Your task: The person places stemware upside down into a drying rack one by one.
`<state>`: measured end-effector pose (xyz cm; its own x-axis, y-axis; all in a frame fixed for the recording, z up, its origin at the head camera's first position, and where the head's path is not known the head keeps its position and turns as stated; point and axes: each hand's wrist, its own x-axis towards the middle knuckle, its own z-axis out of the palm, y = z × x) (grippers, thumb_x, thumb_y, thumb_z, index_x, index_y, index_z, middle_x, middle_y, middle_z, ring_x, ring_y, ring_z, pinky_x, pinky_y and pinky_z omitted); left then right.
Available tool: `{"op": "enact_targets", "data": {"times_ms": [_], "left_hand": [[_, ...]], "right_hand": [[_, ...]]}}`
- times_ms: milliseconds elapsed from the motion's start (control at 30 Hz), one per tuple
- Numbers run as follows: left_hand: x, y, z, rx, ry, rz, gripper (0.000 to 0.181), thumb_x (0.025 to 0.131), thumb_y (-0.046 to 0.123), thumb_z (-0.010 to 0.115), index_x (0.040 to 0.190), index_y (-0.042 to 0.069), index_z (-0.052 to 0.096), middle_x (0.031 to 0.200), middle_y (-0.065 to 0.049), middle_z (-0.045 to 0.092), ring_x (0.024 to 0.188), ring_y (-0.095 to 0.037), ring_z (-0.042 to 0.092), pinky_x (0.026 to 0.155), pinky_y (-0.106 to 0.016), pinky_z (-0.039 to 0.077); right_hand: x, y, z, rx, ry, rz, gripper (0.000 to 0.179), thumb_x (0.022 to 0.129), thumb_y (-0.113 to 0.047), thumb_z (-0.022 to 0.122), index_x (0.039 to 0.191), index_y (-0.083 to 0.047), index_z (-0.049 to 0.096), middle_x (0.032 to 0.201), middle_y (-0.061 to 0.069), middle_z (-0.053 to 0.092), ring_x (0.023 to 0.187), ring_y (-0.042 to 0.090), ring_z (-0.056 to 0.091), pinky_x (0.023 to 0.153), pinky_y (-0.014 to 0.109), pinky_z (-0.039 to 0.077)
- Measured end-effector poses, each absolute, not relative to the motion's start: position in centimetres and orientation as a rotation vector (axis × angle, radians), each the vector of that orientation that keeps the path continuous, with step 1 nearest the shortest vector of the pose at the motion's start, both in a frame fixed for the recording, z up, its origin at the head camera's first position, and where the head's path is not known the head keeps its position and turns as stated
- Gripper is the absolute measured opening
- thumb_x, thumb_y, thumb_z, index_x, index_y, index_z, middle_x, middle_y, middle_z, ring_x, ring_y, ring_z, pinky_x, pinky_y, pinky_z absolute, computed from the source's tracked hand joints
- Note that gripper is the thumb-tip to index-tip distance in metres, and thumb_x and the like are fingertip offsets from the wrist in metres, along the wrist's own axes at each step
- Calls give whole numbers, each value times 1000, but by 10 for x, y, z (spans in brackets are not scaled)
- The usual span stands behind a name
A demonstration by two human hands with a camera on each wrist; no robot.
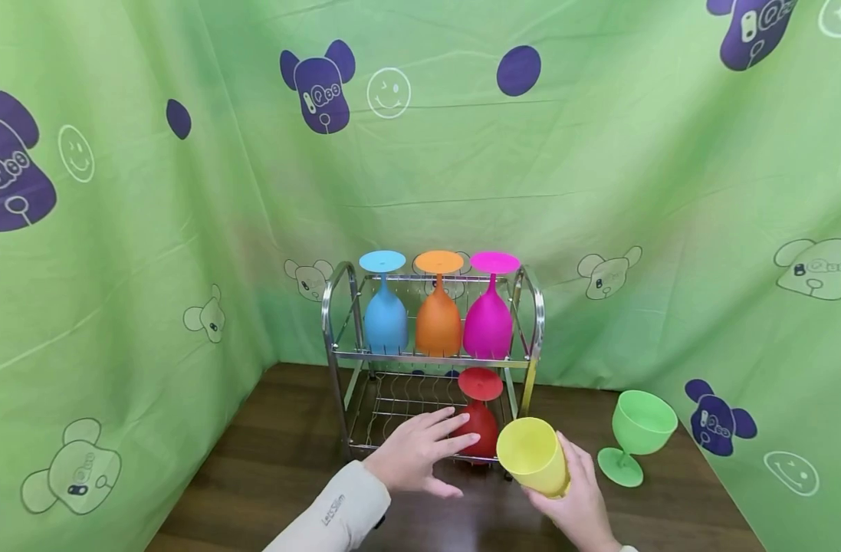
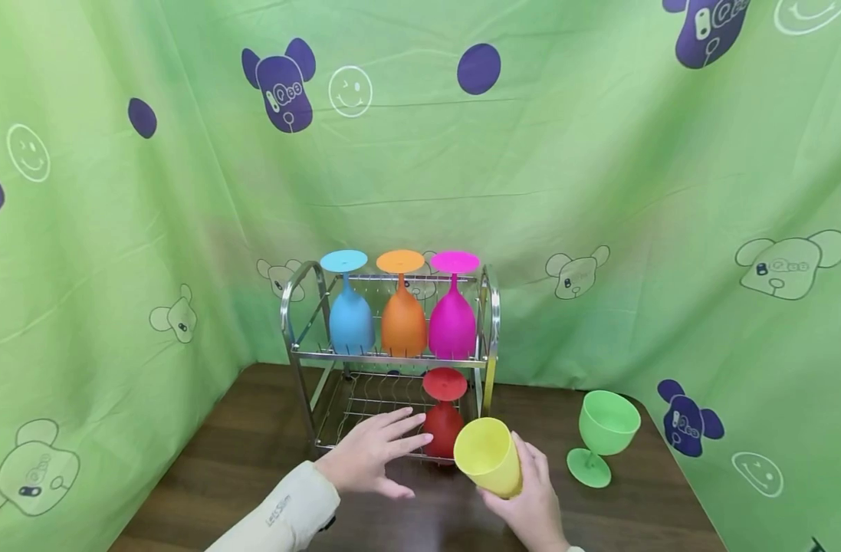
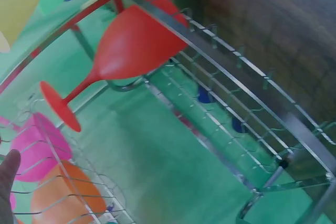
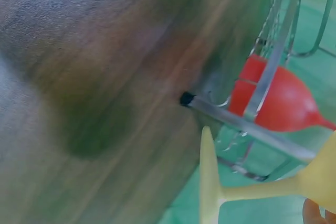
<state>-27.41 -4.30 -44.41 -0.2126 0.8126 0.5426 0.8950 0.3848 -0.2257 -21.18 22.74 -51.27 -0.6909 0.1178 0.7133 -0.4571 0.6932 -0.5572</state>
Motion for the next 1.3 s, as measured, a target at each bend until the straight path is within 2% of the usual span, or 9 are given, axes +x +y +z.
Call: {"op": "enact_targets", "data": {"times_ms": [100, 167, 267, 333, 500, 800, 1167, 1233, 1300], "left_hand": [[-274, -37, -439, -1458, -2044, -192, 79, 65, 58, 80, 129, 16, 61, 135, -8, 55, 126, -24, 50, 106, -29, 35], [-273, -33, -437, -1465, -2046, -203, 82, 65, 59, 80, 130, 14, 59, 136, -9, 55, 126, -23, 49, 107, -28, 33], [-273, -27, -437, -1472, -2040, -245, 87, 63, 59, 81, 132, 11, 57, 135, -11, 55, 126, -21, 50, 108, -28, 32], [-272, -24, -436, -1475, -2052, -299, 91, 61, 58, 83, 134, 10, 55, 135, -13, 54, 125, -22, 50, 108, -27, 32], [-269, -16, -431, -1469, -2099, -413, 97, 59, 54, 86, 137, 8, 51, 135, -13, 53, 123, -23, 52, 105, -28, 37], [-261, -12, -430, -1441, -2174, -326, 102, 60, 61, 81, 139, 7, 47, 135, -5, 54, 115, -15, 56, 97, -25, 43], [-254, -12, -429, -1425, -2235, -337, 99, 59, 56, 84, 138, 8, 48, 134, -7, 54, 109, -16, 60, 89, -24, 48], [-253, -12, -429, -1423, -2271, -354, 95, 61, 53, 84, 137, 8, 49, 133, -6, 54, 107, -15, 60, 87, -22, 48], [-252, -12, -428, -1423, -2309, -389, 91, 62, 49, 84, 136, 9, 50, 132, -4, 55, 108, -14, 60, 89, -21, 47]], "right_hand": [[-213, 225, -511, 340, -2118, 815, 95, 39, -8, 88, 126, 6, 53, 110, 20, 50, 97, 1, 47, 77, 8, 37], [-214, 222, -509, 394, -2084, 725, 87, 53, -31, 90, 124, 5, 55, 109, 18, 52, 87, 12, 55, 71, 13, 43], [-218, 217, -506, 486, -2012, 643, 81, 74, -61, 68, 122, 4, 58, 107, 18, 54, 78, 27, 59, 65, 25, 48], [-220, 213, -504, 538, -1961, 609, 83, 82, -69, 46, 120, 4, 59, 106, 18, 56, 77, 28, 59, 66, 27, 47], [-219, 206, -497, 609, -1944, 556, 78, 85, -65, 45, 118, 4, 60, 107, 18, 57, 82, 27, 59, 70, 29, 47], [-213, 199, -494, 646, -1970, 478, 76, 86, -66, 42, 115, 1, 62, 106, 16, 57, 79, 23, 59, 63, 29, 49], [-211, 194, -486, 708, -1936, 436, 70, 88, -61, 42, 119, -2, 61, 107, 16, 56, 81, 27, 58, 62, 33, 50], [-212, 196, -486, 720, -1942, 412, 66, 84, -57, 55, 120, -3, 61, 108, 16, 56, 83, 27, 58, 63, 33, 50], [-212, 196, -486, 724, -1949, 375, 69, 70, -50, 71, 120, -4, 60, 109, 15, 56, 85, 26, 58, 63, 32, 50]]}}
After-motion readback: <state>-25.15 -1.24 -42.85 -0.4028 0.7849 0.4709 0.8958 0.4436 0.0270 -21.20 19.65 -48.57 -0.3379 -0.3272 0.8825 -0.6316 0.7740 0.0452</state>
